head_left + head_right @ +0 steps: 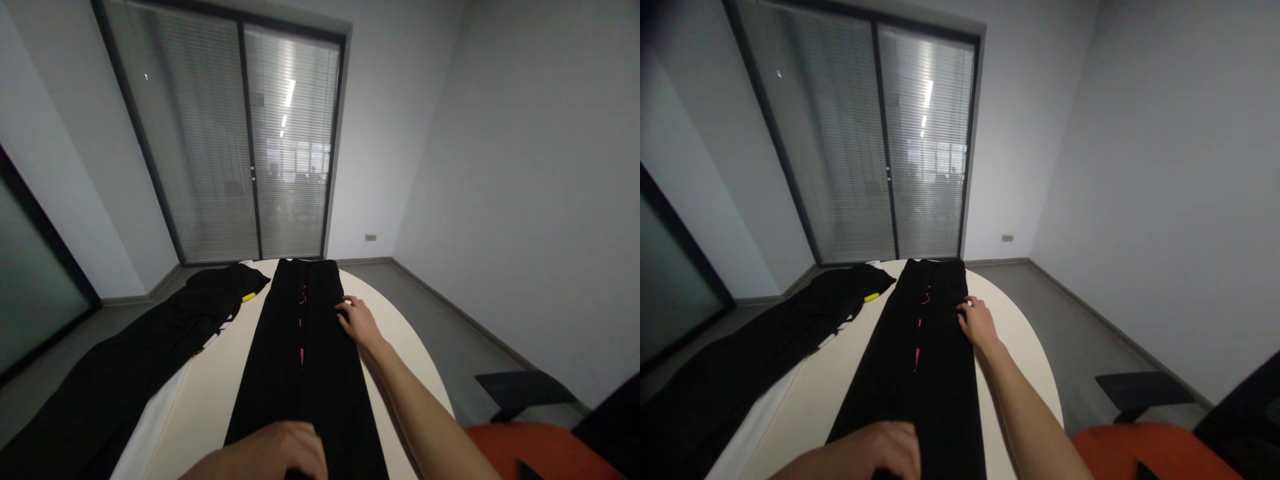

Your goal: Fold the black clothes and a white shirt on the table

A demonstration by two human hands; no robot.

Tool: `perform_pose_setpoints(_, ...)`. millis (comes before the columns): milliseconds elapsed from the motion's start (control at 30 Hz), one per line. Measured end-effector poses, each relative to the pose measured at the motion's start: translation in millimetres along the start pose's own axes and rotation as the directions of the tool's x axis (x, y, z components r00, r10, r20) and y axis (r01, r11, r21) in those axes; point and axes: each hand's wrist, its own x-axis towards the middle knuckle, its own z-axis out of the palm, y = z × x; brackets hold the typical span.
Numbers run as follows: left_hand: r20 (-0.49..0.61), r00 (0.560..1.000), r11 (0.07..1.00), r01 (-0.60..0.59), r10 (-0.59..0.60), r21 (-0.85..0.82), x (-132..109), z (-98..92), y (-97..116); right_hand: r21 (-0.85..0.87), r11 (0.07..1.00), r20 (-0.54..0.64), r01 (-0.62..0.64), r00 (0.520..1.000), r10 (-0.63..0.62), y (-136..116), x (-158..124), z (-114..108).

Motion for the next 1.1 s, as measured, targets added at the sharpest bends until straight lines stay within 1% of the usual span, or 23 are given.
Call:
perform_pose_setpoints(67,-0.055,0.994,0.987,0.105,-0.099,0.121,-0.9,-11.7,3.9,0.022,0.993,0.035,0.117,0.992,-0.118,-12.7,-1.0,-3.7)
perform_pose_setpoints(133,-0.035,0.988,0.959,0.154,-0.150,0.237,-1.8,-19.7,4.6,0.088,0.959,0.086,0.270,0.957,-0.278,-29.0,-4.8,-6.2)
perform_pose_setpoints(167,-0.015,0.988,0.949,0.154,-0.156,0.276,-2.1,-21.7,4.0,0.120,0.932,0.112,0.343,0.928,-0.356,-37.6,-7.5,-6.6)
perform_pose_setpoints(233,0.010,0.991,0.938,0.126,-0.137,0.323,-2.3,-22.2,2.2,0.151,0.880,0.164,0.451,0.866,-0.472,-53.5,-13.1,-5.1)
perform_pose_setpoints(300,0.003,0.994,0.929,0.098,-0.106,0.357,-1.9,-20.1,0.8,0.155,0.847,0.213,0.508,0.820,-0.531,-64.9,-17.0,-1.8)
perform_pose_setpoints(367,0.009,0.994,0.920,0.101,-0.113,0.380,-1.9,-18.2,0.8,0.152,0.837,0.242,0.525,0.802,-0.546,-70.4,-18.1,1.1)
perform_pose_setpoints(500,-0.019,0.977,0.904,0.205,-0.214,0.376,-5.8,-21.7,4.3,0.187,0.840,0.227,0.509,0.810,-0.541,-68.0,-15.1,-3.7)
perform_pose_setpoints(533,-0.030,0.976,0.903,0.211,-0.216,0.375,-7.4,-23.8,5.0,0.211,0.842,0.213,0.497,0.817,-0.536,-66.0,-14.5,-7.0)
perform_pose_setpoints(633,-0.026,0.983,0.906,0.177,-0.182,0.384,-11.0,-28.3,4.6,0.282,0.847,0.165,0.451,0.847,-0.506,-59.6,-14.3,-16.4)
perform_pose_setpoints(667,-0.022,0.984,0.905,0.169,-0.174,0.391,-11.3,-28.3,3.6,0.294,0.846,0.159,0.444,0.850,-0.501,-57.8,-14.6,-18.0)
perform_pose_setpoints(733,-0.027,0.987,0.890,0.155,-0.159,0.428,-10.4,-25.6,1.0,0.299,0.838,0.163,0.456,0.841,-0.516,-55.0,-15.5,-17.8)
perform_pose_setpoints(833,-0.050,0.995,0.843,0.096,-0.082,0.529,-6.6,-17.7,-2.5,0.280,0.821,0.179,0.498,0.813,-0.554,-53.3,-16.1,-10.5)
perform_pose_setpoints(933,-0.050,0.997,0.820,-0.021,0.061,0.572,-1.4,-9.5,-3.0,0.261,0.817,0.190,0.514,0.803,-0.565,-53.0,-15.0,-5.1)
perform_pose_setpoints(967,-0.052,0.993,0.821,-0.055,0.103,0.568,0.6,-6.9,-2.5,0.258,0.820,0.196,0.511,0.803,-0.562,-52.6,-14.5,-6.0)
perform_pose_setpoints(1033,-0.093,0.982,0.831,-0.088,0.166,0.549,5.2,-1.6,-0.7,0.248,0.832,0.197,0.496,0.815,-0.545,-50.8,-13.4,-12.5)
perform_pose_setpoints(1100,-0.158,0.965,0.843,-0.098,0.211,0.528,10.0,3.0,1.2,0.230,0.852,0.170,0.470,0.843,-0.511,-48.3,-13.0,-23.3)
